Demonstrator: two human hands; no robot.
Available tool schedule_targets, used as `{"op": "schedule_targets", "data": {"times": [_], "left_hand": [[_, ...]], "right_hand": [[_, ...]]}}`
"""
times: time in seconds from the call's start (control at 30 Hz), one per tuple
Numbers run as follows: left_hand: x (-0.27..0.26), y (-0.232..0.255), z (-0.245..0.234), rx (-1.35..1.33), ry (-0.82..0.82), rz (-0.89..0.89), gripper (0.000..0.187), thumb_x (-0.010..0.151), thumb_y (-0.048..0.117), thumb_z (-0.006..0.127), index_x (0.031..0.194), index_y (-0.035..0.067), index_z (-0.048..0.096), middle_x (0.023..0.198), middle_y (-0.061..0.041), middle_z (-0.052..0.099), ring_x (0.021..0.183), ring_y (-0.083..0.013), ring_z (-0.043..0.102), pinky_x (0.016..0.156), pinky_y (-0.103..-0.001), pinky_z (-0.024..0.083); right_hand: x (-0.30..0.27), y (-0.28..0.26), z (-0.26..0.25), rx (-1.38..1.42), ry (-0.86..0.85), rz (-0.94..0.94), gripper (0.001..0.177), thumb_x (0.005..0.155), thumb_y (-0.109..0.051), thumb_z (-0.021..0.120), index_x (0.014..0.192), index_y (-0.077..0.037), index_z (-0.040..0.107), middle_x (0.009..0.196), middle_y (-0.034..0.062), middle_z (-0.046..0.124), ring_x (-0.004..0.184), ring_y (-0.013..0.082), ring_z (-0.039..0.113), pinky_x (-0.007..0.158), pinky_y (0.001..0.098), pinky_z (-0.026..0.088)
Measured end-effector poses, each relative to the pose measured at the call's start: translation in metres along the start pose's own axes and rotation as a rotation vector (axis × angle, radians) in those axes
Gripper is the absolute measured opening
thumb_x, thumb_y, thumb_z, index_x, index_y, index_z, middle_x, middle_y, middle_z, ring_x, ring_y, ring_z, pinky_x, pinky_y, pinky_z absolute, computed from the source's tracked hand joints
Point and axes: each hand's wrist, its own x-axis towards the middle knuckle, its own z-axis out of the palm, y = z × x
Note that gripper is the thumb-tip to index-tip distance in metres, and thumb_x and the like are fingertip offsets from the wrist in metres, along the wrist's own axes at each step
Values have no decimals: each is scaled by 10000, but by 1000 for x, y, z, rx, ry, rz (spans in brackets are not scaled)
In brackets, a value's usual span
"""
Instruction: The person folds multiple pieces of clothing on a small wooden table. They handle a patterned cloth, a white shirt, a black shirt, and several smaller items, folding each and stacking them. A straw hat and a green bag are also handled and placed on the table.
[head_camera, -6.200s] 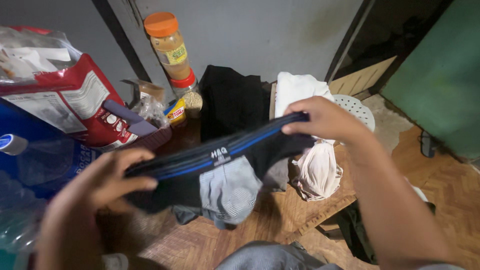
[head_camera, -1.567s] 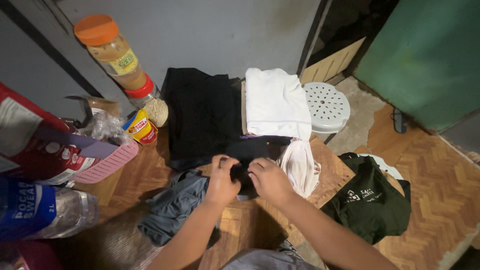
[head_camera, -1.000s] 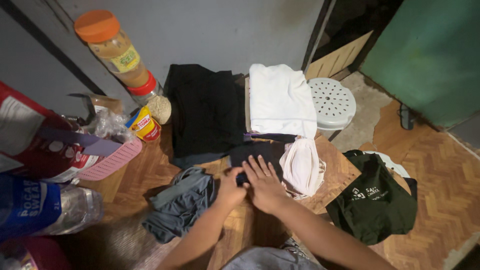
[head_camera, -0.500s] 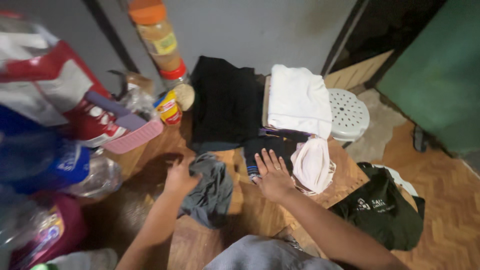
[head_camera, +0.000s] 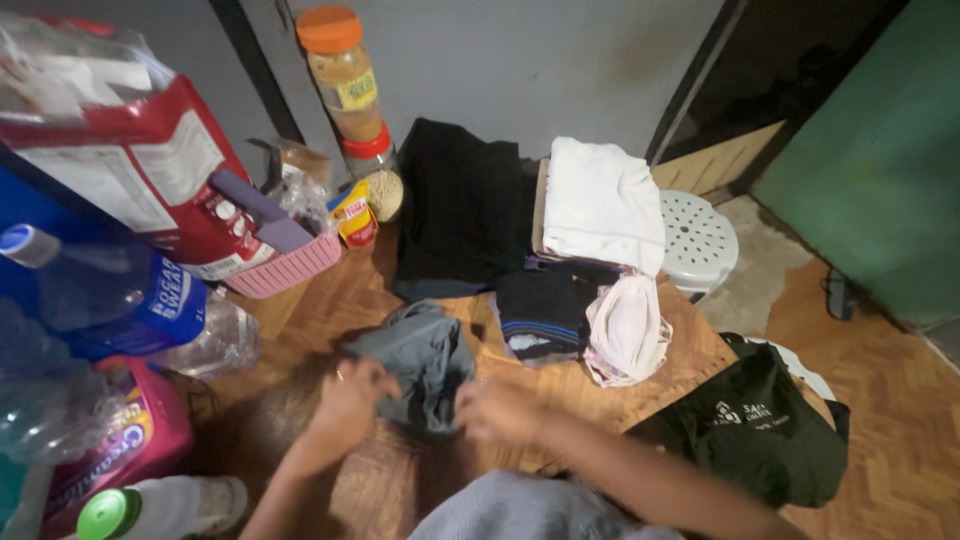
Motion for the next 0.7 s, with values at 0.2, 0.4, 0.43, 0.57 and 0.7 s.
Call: {"op": "schedule_targets", "data": {"times": [0.2,0.4,0.43,0.57,0.7], "left_hand": [[1,-11,21,-24,60,121,70,752,148,707,813,182,698,1159,-64,592,1124,-315,546,915,-523,459],[38,-18,-27,-730,58,-77,47,899,85,604,907,128,619,925,-66,652,930,-223,621,848,-359,517],[39,-20,-46,-850,48,-154,40,937,108,606,901,124,599,899,-63,628,902,-203,586,829,-346,501],[64,-29,-140,-963,160,-30,81,953,133,659,924,98,592,886,-9,570,886,-122,537,841,-294,465],[70,-17,-223,-1198,69,-58,98,942,158,674,994,76,668,911,-2,631,892,-119,582,839,-300,479]], "right_hand": [[13,25,53,-139,75,59,102,807,-98,676,902,-99,715,1060,92,663,1043,335,610,889,454,523],[32,38,32,-21,173,479,177,912,-21,516,1050,-67,618,1031,150,625,978,345,606,830,478,502],[32,37,16,82,321,395,125,985,-60,495,1057,-71,597,1005,119,609,957,291,597,846,451,497],[45,56,-112,634,414,441,87,992,-131,598,909,-115,582,832,-18,572,800,124,561,744,316,517],[44,45,-231,965,483,329,56,967,-95,672,924,-131,672,883,-17,685,798,82,642,725,256,550]]}}
